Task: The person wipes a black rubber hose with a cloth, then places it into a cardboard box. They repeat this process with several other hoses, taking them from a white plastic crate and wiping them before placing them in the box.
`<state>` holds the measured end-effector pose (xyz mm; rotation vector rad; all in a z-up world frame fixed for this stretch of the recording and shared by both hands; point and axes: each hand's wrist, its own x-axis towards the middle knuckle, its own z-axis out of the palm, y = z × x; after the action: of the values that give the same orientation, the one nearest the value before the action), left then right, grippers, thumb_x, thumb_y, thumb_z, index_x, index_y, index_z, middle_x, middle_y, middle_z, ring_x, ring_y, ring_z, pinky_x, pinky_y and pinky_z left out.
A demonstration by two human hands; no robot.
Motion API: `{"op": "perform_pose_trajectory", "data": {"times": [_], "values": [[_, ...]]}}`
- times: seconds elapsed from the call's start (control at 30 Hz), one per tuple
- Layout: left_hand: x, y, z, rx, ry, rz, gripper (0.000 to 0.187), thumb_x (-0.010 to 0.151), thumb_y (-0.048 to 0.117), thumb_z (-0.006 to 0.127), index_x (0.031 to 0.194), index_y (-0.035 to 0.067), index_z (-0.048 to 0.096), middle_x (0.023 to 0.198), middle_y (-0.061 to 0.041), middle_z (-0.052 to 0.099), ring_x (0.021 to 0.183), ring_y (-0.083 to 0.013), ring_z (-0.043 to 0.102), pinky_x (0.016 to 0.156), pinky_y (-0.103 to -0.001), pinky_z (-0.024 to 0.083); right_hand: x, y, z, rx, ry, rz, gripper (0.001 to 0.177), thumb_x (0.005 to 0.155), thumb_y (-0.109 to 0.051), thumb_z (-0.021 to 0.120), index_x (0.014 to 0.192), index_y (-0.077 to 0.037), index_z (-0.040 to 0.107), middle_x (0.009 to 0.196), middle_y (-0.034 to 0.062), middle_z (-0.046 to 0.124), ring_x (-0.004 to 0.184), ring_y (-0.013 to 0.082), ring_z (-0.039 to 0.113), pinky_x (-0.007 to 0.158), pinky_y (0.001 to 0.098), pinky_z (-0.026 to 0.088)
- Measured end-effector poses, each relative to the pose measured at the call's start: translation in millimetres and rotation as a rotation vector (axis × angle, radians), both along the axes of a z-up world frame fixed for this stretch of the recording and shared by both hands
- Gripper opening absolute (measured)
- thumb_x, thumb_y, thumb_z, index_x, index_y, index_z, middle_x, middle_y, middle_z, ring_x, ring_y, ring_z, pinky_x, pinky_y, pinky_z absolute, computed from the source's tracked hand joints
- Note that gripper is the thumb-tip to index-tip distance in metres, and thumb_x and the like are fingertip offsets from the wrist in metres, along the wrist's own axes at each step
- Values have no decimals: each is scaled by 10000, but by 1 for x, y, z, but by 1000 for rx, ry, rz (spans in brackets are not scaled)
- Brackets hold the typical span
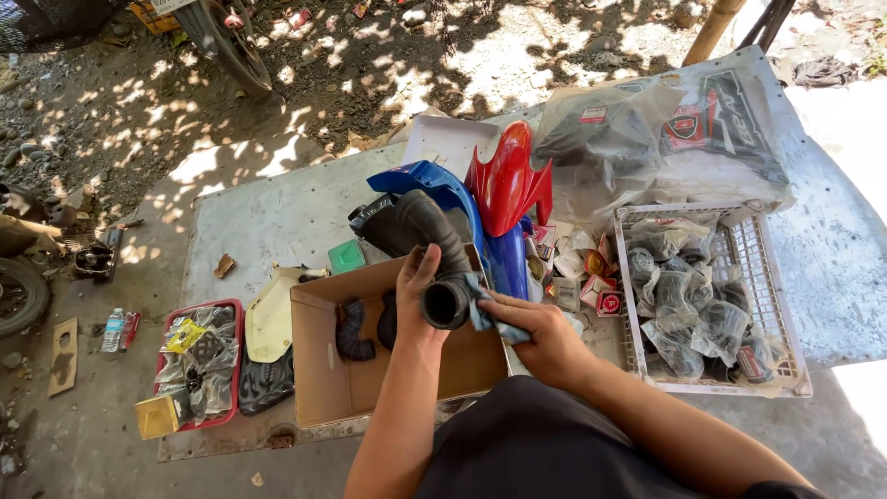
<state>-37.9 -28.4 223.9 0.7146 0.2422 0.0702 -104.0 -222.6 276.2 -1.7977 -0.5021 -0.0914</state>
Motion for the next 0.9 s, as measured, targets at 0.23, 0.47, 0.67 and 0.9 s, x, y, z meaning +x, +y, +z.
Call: {"op": "perform_pose_trajectory", "data": {"times": [0.23, 0.47, 0.67, 0.9], "values": [[-20, -20, 39, -58, 5, -136, 252, 946, 166, 751, 1150, 32, 689, 955, -159, 750, 740, -246, 764, 753, -356, 651, 46, -17, 18, 24, 60, -264, 653, 751, 148, 534, 1298, -155, 722, 1318, 141, 707, 1291, 338, 602, 1115, 504, 445], [-18, -25, 30, 333, 112, -451, 485, 962, 329, 722, 1392, 130, 622, 1011, -75, 683, 952, -209, 692, 979, -438, 530, 47, -2, 28, -69, 18, -205, 673, 730, 116, 520, 1294, -190, 722, 1361, 85, 697, 1291, 323, 614, 1099, 474, 454], [-19, -2, 52, 371, 93, -422, 428, 855, 254, 842, 1226, 98, 695, 855, -26, 651, 765, -147, 669, 993, -431, 539, 13, 5, 25, -63, -92, -178, 693, 700, 143, 519, 1308, -126, 711, 1388, 145, 675, 1252, 398, 628, 1030, 514, 492], [-19, 8, 37, 249, -80, -415, 248, 917, 202, 789, 1123, 110, 686, 645, -3, 601, 510, -88, 607, 998, -426, 529, 25, -4, -1, 124, 96, -292, 421, 850, 44, 625, 1187, -155, 781, 1190, 92, 770, 1174, 251, 690, 996, 418, 537]]}}
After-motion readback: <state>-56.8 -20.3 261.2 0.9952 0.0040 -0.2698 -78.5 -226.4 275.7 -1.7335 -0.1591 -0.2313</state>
